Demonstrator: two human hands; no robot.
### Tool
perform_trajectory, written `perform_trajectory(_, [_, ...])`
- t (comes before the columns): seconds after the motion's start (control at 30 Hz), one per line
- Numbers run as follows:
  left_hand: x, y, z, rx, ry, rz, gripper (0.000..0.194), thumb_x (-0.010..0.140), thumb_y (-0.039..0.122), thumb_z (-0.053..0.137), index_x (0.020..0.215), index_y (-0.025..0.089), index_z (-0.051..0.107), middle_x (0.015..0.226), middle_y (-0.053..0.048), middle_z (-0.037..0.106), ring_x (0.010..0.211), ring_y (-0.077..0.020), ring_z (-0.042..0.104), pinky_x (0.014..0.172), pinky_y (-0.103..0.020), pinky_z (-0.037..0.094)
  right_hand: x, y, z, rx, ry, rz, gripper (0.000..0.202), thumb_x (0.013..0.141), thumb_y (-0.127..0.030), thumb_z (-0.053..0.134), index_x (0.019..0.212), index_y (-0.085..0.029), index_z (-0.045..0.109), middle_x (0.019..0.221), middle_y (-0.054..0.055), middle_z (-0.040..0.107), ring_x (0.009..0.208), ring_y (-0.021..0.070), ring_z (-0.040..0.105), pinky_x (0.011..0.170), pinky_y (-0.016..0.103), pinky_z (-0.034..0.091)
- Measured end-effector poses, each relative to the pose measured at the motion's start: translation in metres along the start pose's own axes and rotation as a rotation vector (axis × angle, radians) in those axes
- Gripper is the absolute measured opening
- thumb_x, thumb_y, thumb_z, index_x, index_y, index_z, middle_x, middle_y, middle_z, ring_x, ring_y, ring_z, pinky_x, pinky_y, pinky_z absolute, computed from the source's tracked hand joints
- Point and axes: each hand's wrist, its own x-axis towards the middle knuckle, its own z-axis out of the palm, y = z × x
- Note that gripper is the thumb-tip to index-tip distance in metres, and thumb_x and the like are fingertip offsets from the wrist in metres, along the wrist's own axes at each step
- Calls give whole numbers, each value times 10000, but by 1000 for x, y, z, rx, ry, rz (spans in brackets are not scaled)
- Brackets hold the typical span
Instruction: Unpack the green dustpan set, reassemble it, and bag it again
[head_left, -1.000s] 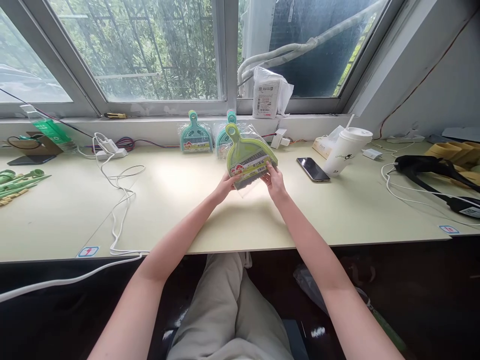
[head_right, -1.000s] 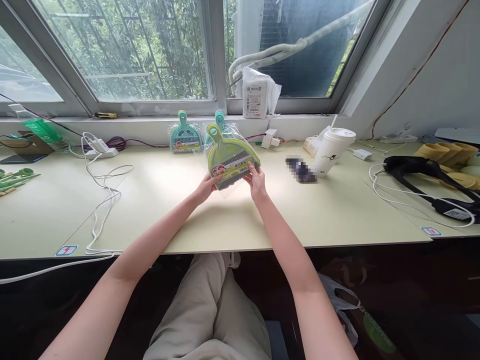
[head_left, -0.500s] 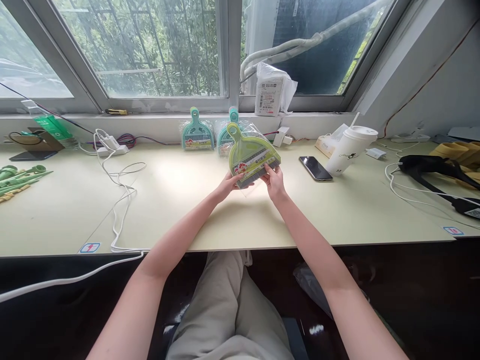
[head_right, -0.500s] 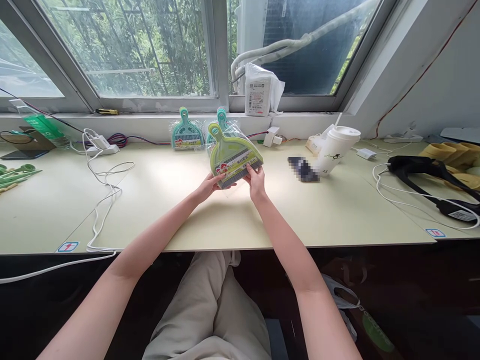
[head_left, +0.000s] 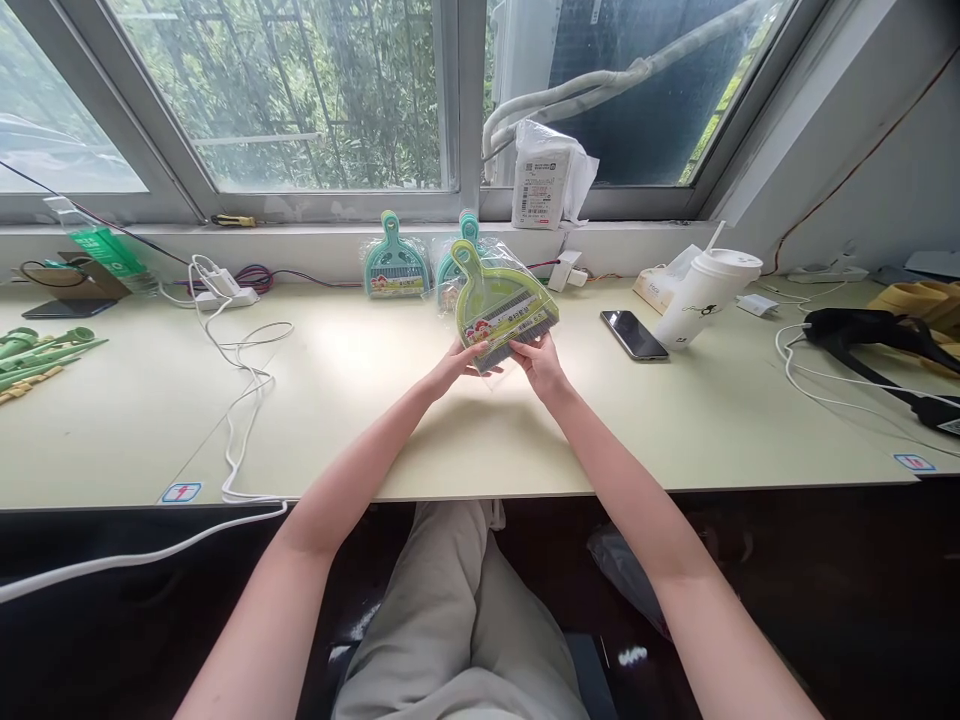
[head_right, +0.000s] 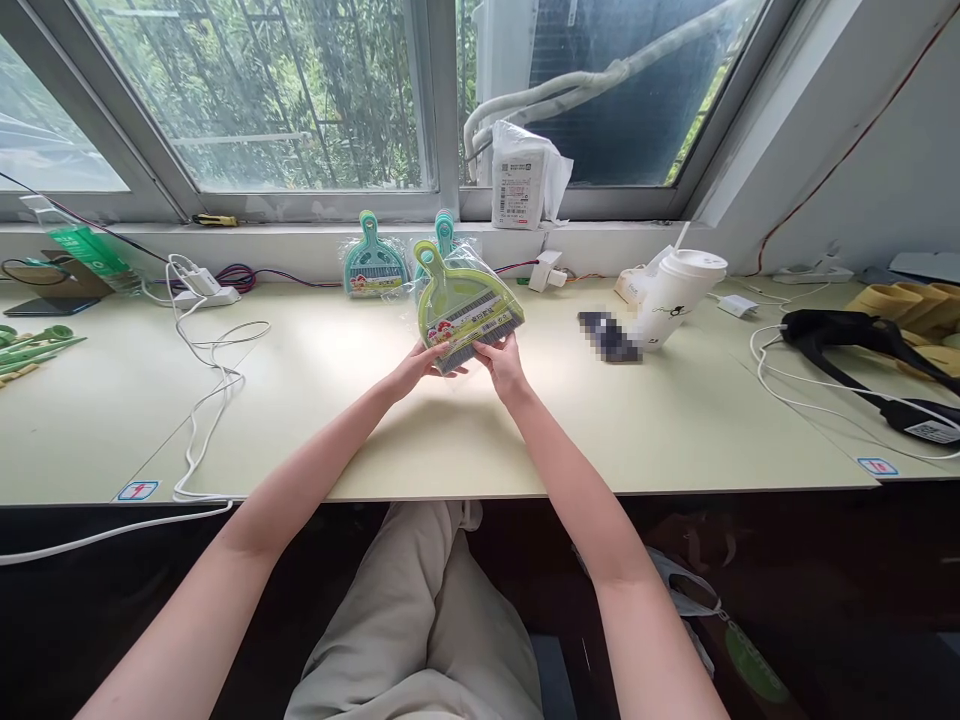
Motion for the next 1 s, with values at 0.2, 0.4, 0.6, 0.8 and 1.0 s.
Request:
perform_trajectory(0.2, [2, -1, 1, -47, 46, 5, 626, 843, 532, 586, 1355, 206, 437, 1236, -155, 660, 766, -234, 733, 831, -461, 557, 1, -10, -4, -7, -121, 29, 552, 624, -93, 736, 1096, -280, 519, 1004, -16, 704, 1030, 193, 671, 1014, 451, 535])
perform_trajectory(0.4, [5, -6, -3, -89, 53, -6, 604, 813, 475, 627, 1322, 186, 476, 1206, -145, 679, 777, -238, 730, 857, -466, 560, -6, -14, 0, -43, -125, 18, 532, 639, -148, 748, 1094, -300, 518, 1056, -33, 695, 1047, 181, 656, 1004, 449, 542])
perform_trajectory(0.6, [6, -5, -2, -113, 70, 17, 572, 833, 428, 597, 1335, 186, 467, 1244, -148, 653, 773, -255, 737, 862, -512, 548, -8, -18, 2, -45, -181, 7, 563, 639, -144, 769, 1113, -311, 516, 1107, -30, 688, 1112, 185, 637, 1015, 420, 538])
perform_trajectory(0.8, [5, -6, 2, -46, -4, -19, 620, 813, 490, 628, 1341, 208, 464, 1255, -145, 651, 790, -256, 735, 845, -475, 555, 3, -1, -5, -35, 33, 30, 419, 662, -247, 782, 996, -270, 531, 972, -26, 701, 905, 175, 696, 907, 423, 597])
perform_trajectory(1.0, [6, -10, 4, -43, 39, -33, 646, 834, 562, 583, 1357, 215, 432, 1180, -133, 690, 749, -227, 730, 819, -443, 565, 5, -1, -6, -36, 38, 40, 366, 676, -212, 729, 982, -261, 534, 941, -36, 705, 801, 154, 699, 866, 407, 611])
